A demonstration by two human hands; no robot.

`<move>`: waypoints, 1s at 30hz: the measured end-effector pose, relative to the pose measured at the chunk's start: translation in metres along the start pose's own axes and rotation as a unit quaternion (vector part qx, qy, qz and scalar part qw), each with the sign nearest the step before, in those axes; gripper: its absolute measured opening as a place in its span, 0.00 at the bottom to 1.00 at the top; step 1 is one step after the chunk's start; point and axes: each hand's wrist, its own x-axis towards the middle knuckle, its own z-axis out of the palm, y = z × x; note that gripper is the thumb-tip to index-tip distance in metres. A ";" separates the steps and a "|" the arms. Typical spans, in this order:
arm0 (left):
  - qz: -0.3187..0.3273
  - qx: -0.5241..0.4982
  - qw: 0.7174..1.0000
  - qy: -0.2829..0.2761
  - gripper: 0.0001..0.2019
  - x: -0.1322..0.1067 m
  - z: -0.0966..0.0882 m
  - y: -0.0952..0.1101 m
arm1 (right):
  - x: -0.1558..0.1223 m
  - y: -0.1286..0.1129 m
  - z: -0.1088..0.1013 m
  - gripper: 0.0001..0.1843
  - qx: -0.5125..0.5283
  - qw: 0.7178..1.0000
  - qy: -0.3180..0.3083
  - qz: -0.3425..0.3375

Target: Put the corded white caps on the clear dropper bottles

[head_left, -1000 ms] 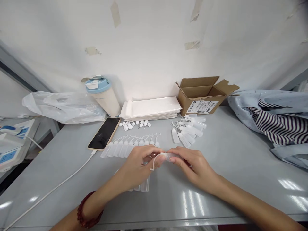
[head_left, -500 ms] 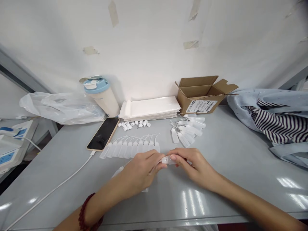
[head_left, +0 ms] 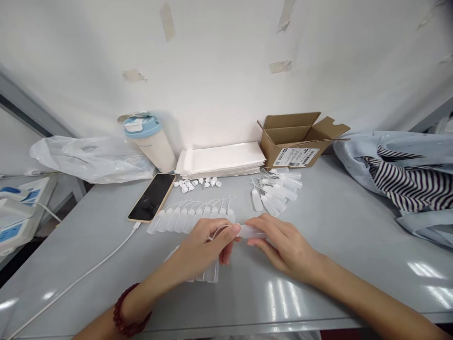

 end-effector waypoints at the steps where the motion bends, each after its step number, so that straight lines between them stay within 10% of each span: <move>1: 0.000 -0.012 1.000 -0.008 0.21 0.001 0.000 0.000 | 0.000 0.001 0.000 0.11 -0.022 1.000 0.007 -0.020; 6: 0.105 0.116 0.988 0.006 0.22 0.000 0.002 -0.008 | 0.004 -0.004 -0.005 0.15 0.094 0.994 -0.020 0.055; 11: 0.298 0.280 0.905 0.114 0.12 0.000 0.006 -0.024 | 0.008 -0.008 -0.011 0.14 0.267 0.929 -0.090 0.241; 23: 0.013 -0.054 0.997 -0.052 0.22 -0.001 0.004 -0.003 | 0.003 -0.003 -0.001 0.14 0.139 0.988 0.072 -0.002; 30: 0.124 0.126 0.984 0.023 0.23 -0.004 0.008 -0.008 | 0.001 -0.004 -0.004 0.11 0.139 0.990 0.022 0.026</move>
